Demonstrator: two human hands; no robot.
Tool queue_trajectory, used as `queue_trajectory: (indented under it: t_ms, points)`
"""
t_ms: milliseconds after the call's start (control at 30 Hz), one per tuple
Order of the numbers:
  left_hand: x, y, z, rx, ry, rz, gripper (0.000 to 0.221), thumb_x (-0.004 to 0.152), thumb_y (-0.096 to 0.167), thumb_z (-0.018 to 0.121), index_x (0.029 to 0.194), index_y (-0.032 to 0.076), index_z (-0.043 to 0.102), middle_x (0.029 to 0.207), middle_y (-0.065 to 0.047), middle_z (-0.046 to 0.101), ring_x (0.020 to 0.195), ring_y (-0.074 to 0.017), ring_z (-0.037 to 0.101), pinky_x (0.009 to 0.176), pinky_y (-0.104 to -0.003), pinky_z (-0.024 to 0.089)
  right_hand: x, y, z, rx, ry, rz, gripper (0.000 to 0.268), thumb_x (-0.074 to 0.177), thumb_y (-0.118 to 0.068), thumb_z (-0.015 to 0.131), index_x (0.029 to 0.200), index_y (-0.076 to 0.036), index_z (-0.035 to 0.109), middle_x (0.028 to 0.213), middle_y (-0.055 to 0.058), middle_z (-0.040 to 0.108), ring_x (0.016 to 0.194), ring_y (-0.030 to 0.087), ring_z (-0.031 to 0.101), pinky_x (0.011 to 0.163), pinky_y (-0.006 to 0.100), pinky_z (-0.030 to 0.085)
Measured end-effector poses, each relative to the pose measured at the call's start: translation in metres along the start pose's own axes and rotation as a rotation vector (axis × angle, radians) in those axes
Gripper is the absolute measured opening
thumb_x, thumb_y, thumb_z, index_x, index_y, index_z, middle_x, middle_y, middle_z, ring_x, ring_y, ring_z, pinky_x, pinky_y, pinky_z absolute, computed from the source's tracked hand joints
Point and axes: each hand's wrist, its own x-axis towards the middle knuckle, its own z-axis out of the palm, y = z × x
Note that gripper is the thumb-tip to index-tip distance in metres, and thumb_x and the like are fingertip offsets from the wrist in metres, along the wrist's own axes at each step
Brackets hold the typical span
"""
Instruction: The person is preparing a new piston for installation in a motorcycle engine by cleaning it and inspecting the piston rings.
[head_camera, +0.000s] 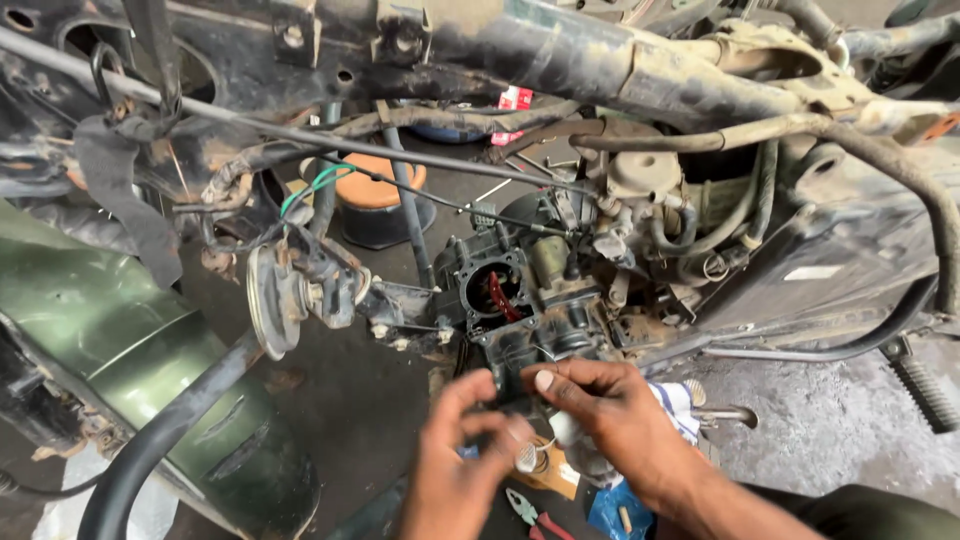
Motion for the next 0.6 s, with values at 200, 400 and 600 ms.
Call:
queue_trajectory:
  t_ms: [200,400,600]
  points:
    - [-0.014,0.008,0.02,0.156,-0.146,0.017,0.097,0.071,0.015,0.085,0.155,0.008,0.037,0.14,-0.013,0.056,0.113,-0.0206,0.066,0.085,-0.039,0.066,-0.013,-0.006,0.016,0.193,-0.018,-0.007,0.036,0.089,-0.017,0.068,0.115,0.004,0.08,0.104,0.012,0.078,0.089,0.021,0.075,0.078,0.037,0.059]
    - [-0.011,0.022,0.004,0.074,-0.224,-0.04,0.093,0.081,0.022,0.079,0.161,0.014,0.032,0.146,-0.011,0.054,0.131,-0.0246,0.065,0.095,-0.039,0.061,-0.017,-0.023,0.006,0.037,-0.064,-0.087,0.042,0.09,-0.019,0.066,0.127,-0.004,0.08,0.118,0.012,0.084,0.104,0.018,0.073,0.092,0.033,0.056]
    - [-0.011,0.013,-0.002,-0.104,-0.213,0.11,0.074,0.082,0.02,0.085,0.146,0.0,0.052,0.146,-0.017,0.051,0.133,-0.0322,0.06,0.102,-0.045,0.057,-0.013,-0.022,-0.016,-0.101,-0.204,-0.743,0.032,0.103,-0.007,0.061,0.128,0.01,0.073,0.133,0.022,0.069,0.132,0.028,0.062,0.106,0.04,0.046]
